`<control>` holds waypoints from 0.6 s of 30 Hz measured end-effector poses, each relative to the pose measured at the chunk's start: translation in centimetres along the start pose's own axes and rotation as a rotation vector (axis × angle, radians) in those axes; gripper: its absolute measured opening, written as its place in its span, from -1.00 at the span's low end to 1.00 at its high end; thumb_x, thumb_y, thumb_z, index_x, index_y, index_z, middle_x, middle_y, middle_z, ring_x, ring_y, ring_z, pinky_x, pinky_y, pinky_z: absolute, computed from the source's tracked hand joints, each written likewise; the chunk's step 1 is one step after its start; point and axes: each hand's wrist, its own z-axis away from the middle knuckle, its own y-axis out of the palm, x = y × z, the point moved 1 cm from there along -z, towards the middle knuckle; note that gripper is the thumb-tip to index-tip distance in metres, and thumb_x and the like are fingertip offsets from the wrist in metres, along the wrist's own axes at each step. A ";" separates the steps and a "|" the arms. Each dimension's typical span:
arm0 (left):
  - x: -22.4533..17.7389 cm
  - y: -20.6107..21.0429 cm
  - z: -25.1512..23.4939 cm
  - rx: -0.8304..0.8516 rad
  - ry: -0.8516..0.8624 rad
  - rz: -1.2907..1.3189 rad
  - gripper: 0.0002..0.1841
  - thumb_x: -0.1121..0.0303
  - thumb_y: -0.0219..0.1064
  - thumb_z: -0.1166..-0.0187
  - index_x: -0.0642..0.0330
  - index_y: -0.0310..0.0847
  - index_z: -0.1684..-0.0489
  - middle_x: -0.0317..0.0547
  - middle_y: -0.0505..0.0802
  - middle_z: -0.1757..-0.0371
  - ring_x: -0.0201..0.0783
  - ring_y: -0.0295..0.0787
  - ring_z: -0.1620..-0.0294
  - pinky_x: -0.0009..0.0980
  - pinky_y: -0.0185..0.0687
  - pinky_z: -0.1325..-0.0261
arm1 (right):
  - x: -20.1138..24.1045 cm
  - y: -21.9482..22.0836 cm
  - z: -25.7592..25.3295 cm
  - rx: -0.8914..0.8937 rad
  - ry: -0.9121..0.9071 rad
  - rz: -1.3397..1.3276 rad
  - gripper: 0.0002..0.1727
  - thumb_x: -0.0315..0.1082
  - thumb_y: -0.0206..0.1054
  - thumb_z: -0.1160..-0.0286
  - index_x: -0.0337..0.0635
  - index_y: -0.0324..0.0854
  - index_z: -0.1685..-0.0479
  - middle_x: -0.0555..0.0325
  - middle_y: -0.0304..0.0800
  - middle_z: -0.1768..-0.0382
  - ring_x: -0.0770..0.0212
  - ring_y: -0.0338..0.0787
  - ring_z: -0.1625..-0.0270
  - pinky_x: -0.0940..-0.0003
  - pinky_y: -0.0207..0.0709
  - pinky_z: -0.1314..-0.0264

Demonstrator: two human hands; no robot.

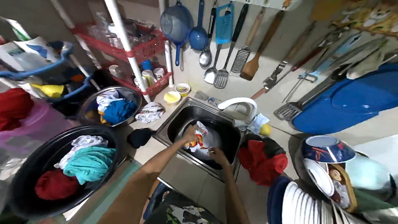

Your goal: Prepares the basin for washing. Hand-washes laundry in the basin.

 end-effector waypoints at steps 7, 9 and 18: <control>2.5 4.0 -3.2 0.084 0.175 0.026 -0.12 0.56 0.72 -0.03 0.33 0.46 -0.57 0.37 0.45 -0.65 0.25 0.32 -0.69 0.08 0.21 -0.73 | -1.9 -1.9 -1.8 -0.194 0.118 0.064 -0.52 -0.19 0.26 -0.73 -0.40 0.61 -0.41 -0.42 0.66 -0.38 -0.31 0.59 -0.53 -0.19 0.34 -0.65; 2.7 2.9 -3.3 0.078 0.092 -0.094 -0.07 0.32 0.77 -0.08 0.23 0.43 -0.63 0.37 0.36 -0.72 0.33 0.17 -0.76 0.20 0.13 -0.73 | -1.7 -2.6 -2.4 -0.325 0.200 0.046 -0.46 -0.17 0.34 -0.67 -0.38 0.57 -0.48 -0.49 0.52 -0.49 -0.39 0.46 -0.61 -0.21 0.30 -0.68; 6.5 -0.6 -3.2 0.059 -0.440 -0.099 -0.29 0.37 0.45 -0.50 0.49 0.26 -0.62 0.47 0.48 -0.58 0.32 0.47 -0.57 0.18 0.42 -0.54 | -5.0 -1.9 -5.9 -0.639 0.391 -0.246 -0.29 -0.25 0.41 -0.62 -0.60 0.30 -0.59 -0.56 0.47 -0.51 -0.36 0.48 -0.62 -0.13 0.32 -0.67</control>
